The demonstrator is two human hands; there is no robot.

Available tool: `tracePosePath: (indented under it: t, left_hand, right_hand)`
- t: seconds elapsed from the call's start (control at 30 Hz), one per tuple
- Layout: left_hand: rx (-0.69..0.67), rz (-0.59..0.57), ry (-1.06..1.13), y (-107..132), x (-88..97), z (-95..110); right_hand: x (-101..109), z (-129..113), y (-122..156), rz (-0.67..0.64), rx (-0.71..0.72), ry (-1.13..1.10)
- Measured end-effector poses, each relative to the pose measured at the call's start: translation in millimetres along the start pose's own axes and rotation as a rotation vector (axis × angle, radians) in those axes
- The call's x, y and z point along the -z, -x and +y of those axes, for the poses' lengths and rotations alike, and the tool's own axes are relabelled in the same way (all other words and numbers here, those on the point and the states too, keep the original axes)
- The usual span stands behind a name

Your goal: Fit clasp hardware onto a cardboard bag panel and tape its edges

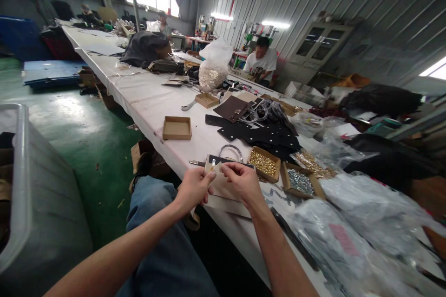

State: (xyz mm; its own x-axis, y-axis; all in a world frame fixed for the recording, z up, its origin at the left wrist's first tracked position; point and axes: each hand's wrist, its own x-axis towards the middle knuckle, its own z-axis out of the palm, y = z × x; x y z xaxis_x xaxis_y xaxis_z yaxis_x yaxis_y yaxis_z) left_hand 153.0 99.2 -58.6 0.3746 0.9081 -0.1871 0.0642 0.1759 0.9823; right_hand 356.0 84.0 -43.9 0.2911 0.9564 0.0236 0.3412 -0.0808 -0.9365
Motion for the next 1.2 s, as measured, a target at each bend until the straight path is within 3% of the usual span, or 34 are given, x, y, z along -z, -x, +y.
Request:
tracePosePath:
  t: [0.17,0.37,0.57,0.83,1.03,1.2]
  left_hand:
    - [0.074,0.001,0.020,-3.1,-6.3,-7.9]
    - [0.171,-0.070,0.038,-17.0,-17.8,-8.6]
    - [0.200,-0.088,0.047,-21.1,-18.8,-10.5]
    - [0.271,-0.107,0.099,-26.2,-23.7,-12.1]
    - [0.275,-0.114,0.107,-22.3,-18.8,-6.7]
    - [0.285,-0.119,0.127,-21.0,-17.5,-4.3]
  right_hand:
    - [-10.1,-5.5,-12.2,0.044,0.193,0.419]
    - [-24.1,-4.2,-45.0,0.043,0.332,0.579]
    - [-25.4,11.8,-64.0,0.024,0.310,0.638]
    - [-29.2,11.7,-69.8,0.027,0.271,0.660]
    - [-28.4,17.2,-75.0,0.028,0.047,0.374]
    - [-27.8,22.5,-76.9,-0.029,0.051,0.310]
